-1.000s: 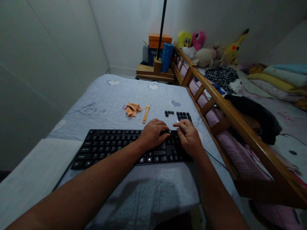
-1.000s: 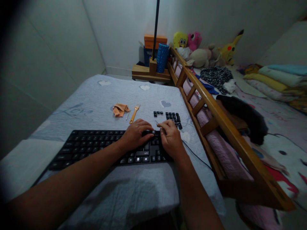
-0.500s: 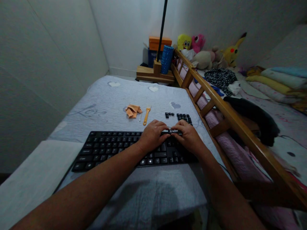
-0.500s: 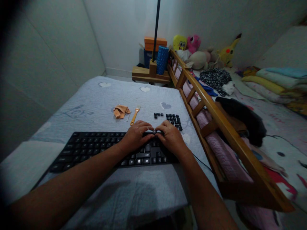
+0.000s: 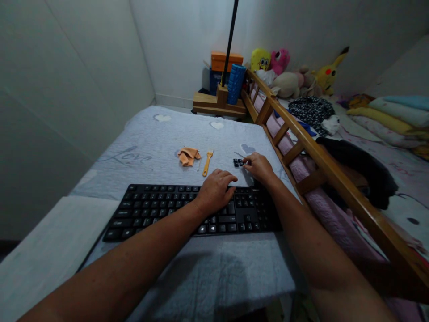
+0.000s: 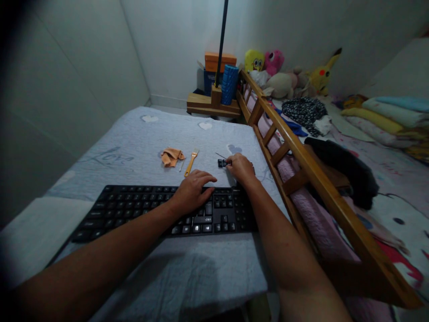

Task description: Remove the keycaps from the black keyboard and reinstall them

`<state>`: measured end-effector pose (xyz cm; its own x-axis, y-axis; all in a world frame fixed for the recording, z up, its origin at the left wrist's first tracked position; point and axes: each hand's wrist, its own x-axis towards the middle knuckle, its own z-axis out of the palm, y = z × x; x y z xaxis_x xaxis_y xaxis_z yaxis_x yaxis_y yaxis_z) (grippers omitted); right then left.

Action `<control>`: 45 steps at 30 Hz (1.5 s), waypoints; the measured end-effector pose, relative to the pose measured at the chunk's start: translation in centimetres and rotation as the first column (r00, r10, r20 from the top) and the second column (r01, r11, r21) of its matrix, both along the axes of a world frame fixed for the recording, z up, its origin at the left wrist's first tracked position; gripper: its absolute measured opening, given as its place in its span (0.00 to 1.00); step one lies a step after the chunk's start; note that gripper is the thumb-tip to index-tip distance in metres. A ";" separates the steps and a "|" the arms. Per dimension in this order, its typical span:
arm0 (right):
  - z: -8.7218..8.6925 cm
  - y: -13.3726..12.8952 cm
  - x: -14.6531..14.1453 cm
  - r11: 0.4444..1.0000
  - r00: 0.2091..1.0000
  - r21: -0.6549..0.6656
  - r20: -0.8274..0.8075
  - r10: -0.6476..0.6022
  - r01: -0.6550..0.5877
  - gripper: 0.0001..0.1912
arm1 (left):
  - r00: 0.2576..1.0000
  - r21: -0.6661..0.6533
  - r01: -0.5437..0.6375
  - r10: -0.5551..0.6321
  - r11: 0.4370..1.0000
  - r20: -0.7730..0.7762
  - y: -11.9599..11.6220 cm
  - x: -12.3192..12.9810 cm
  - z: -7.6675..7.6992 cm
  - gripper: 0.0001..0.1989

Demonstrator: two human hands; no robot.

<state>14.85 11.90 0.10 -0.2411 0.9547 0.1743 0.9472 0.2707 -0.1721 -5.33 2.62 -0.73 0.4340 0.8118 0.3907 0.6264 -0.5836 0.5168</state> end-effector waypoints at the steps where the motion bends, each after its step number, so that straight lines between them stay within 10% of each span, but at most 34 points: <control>1: -0.1 0.1 0.0 1.000 1.000 -0.004 0.007 -0.004 0.004 0.09 | 1.000 -0.001 0.000 0.000 1.000 0.000 0.0 0.0 0.0 0.11; 45: -0.2 -0.5 -0.5 0.998 0.994 -0.045 0.100 -0.048 0.053 0.10 | 1.000 -0.023 0.015 -0.015 1.000 -0.027 0.0 0.0 0.1 0.11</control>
